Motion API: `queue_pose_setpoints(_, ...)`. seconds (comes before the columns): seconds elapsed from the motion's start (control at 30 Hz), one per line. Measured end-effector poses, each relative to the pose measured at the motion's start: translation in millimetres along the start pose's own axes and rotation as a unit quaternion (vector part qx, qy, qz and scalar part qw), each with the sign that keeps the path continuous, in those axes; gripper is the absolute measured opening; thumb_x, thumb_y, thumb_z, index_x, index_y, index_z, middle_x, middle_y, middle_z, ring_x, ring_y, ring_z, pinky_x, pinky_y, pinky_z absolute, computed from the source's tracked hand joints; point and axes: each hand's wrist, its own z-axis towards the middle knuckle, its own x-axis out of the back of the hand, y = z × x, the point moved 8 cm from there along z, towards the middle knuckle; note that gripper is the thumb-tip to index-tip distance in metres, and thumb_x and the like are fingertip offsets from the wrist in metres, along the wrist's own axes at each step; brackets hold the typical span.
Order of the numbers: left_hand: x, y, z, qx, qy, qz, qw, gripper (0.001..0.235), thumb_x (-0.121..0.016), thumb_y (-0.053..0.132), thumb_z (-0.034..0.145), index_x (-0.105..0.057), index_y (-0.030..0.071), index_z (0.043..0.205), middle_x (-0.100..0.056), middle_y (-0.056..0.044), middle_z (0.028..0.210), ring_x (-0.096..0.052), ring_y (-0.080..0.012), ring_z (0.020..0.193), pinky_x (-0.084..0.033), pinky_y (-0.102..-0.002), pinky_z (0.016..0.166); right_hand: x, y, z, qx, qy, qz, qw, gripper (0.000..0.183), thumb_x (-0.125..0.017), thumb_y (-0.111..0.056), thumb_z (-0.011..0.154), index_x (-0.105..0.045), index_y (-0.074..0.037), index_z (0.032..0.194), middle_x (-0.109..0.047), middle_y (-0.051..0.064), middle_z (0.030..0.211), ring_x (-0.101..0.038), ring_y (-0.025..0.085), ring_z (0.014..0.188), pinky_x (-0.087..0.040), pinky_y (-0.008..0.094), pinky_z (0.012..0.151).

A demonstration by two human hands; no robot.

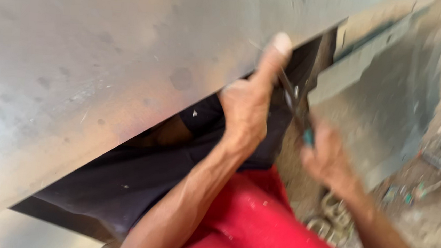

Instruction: The person cuts a metal sheet using shears, making various incisions and removing sections of the material while rotating the piece by hand.

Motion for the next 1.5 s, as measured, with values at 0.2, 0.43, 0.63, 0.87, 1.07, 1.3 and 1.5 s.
queue_pose_setpoints(0.2, 6.6, 65.3, -15.6, -0.433, -0.069, 0.24, 0.866, 0.028, -0.078, 0.025, 0.092, -0.077, 0.001, 0.106, -0.077, -0.005, 0.093, -0.069, -0.0111, 0.077, -0.055, -0.027, 0.07, -64.4, -33.8, -35.4, -0.162, -0.132, 0.605, 0.769, 0.033, -0.051, -0.002, 0.067, -0.057, 0.011, 0.097, -0.054, 0.01, 0.075, -0.048, 0.017, 0.063, -0.042, 0.033, 0.056)
queue_pose_setpoints(0.43, -10.6, 22.5, 8.6, -0.175, -0.167, 0.191, 0.951, 0.038, -0.079, 0.037, 0.095, -0.074, -0.001, 0.096, -0.076, -0.011, 0.092, -0.07, -0.014, 0.078, -0.054, -0.03, 0.068, -22.9, -69.0, -25.0, -0.174, -0.091, 0.737, 0.647, 0.036, -0.051, 0.003, 0.065, -0.053, 0.008, 0.101, -0.053, 0.011, 0.085, -0.05, 0.017, 0.072, -0.043, 0.03, 0.059)
queue_pose_setpoints(0.63, 2.4, 30.3, 11.8, -0.322, -0.095, 0.098, 0.937, 0.027, -0.079, 0.027, 0.091, -0.075, 0.002, 0.101, -0.078, -0.008, 0.092, -0.071, -0.0152, 0.08, -0.057, -0.031, 0.073, -4.2, -71.9, -14.9, -0.154, -0.1, 0.701, 0.689, 0.039, -0.052, -0.001, 0.069, -0.053, 0.008, 0.106, -0.051, 0.011, 0.083, -0.048, 0.018, 0.069, -0.033, 0.023, 0.05)
queue_pose_setpoints(0.87, 3.3, 41.2, 22.6, -0.359, -0.106, 0.292, 0.88, 0.026, -0.072, 0.035, 0.098, -0.079, 0.015, 0.113, -0.08, -0.01, 0.107, -0.071, -0.0256, 0.095, -0.056, -0.04, 0.086, -3.7, -93.9, -23.8, -0.206, -0.146, 0.809, 0.53, 0.036, -0.053, -0.004, 0.072, -0.049, 0.001, 0.107, -0.049, 0.004, 0.083, -0.048, 0.014, 0.07, -0.039, 0.026, 0.06)
queue_pose_setpoints(1.07, 69.1, 31.6, 4.4, -0.231, -0.258, 0.335, 0.876, 0.096, -0.094, 0.037, 0.069, -0.045, 0.001, 0.144, -0.052, -0.025, 0.143, -0.051, -0.0396, 0.13, -0.044, -0.046, 0.105, 21.5, -119.1, -20.1, -0.234, -0.168, 0.852, 0.438, 0.033, -0.053, 0.001, 0.07, -0.048, -0.005, 0.102, -0.049, -0.001, 0.083, -0.05, 0.011, 0.071, -0.039, 0.027, 0.061)
queue_pose_setpoints(1.3, 349.0, 147.2, -113.6, -0.321, 0.112, -0.181, 0.923, 0.068, -0.076, 0.036, 0.087, -0.053, -0.001, 0.139, -0.064, -0.017, 0.127, -0.065, -0.0275, 0.112, -0.056, -0.04, 0.094, 110.1, -119.6, 15.7, -0.185, -0.179, 0.931, 0.258, 0.035, -0.055, 0.002, 0.069, -0.05, -0.003, 0.103, -0.053, 0.004, 0.086, -0.055, 0.013, 0.072, -0.041, 0.028, 0.054)
queue_pose_setpoints(1.5, 404.0, 173.4, -107.9, -0.303, 0.371, -0.214, 0.851, 0.036, -0.071, 0.032, 0.103, -0.056, 0.002, 0.115, -0.063, -0.008, 0.099, -0.062, -0.0185, 0.082, -0.054, -0.034, 0.071, 45.0, -105.2, 36.8, -0.077, -0.109, 0.792, 0.596, 0.032, -0.054, -0.004, 0.068, -0.053, -0.002, 0.1, -0.057, 0.008, 0.084, -0.059, 0.02, 0.072, -0.049, 0.033, 0.062)
